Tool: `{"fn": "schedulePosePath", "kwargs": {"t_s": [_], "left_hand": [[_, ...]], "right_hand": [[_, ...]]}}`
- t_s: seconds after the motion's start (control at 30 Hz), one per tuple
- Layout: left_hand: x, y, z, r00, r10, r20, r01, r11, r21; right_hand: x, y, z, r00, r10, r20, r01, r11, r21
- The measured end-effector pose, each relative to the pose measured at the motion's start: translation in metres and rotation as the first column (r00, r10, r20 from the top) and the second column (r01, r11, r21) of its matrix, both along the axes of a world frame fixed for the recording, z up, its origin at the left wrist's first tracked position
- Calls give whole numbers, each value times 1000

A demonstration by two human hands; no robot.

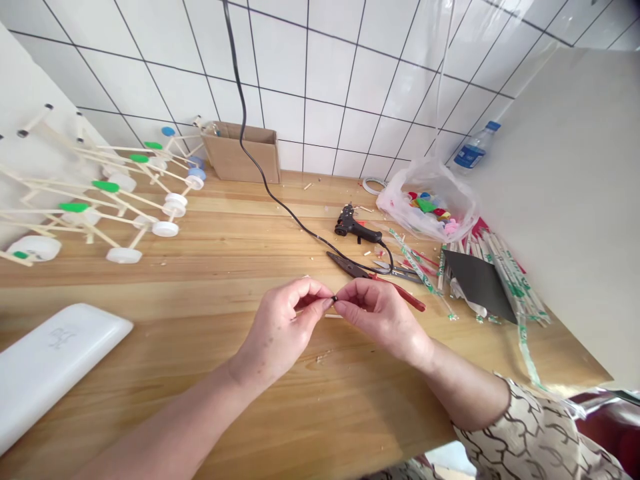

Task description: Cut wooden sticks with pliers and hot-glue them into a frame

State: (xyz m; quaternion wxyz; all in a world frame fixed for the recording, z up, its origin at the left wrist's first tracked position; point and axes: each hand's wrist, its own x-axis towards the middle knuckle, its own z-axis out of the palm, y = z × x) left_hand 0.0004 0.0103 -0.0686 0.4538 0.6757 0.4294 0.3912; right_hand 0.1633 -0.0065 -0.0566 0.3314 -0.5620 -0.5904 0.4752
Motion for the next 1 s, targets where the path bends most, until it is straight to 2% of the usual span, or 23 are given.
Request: {"fn": "schedulePosePath", "kwargs": {"t_s": [0.27, 0.43, 0.83, 1.0], "left_hand": [[1, 0, 2, 1000, -17, 7, 18, 986, -165], [3, 1, 2, 997, -9, 75, 34, 943, -330], [8, 2, -4, 950, 51, 309, 105, 878, -468], [8, 4, -3, 899, 124, 420, 138, 830, -541]], "right_hand": [[-3, 0, 3, 992, -31, 124, 18, 995, 98], [-3, -1, 3, 985, -48, 165, 20, 985, 172], [-4, 2, 5, 973, -59, 223, 27, 989, 144], [-2, 6, 11, 991, -52, 120, 37, 992, 124]]}}
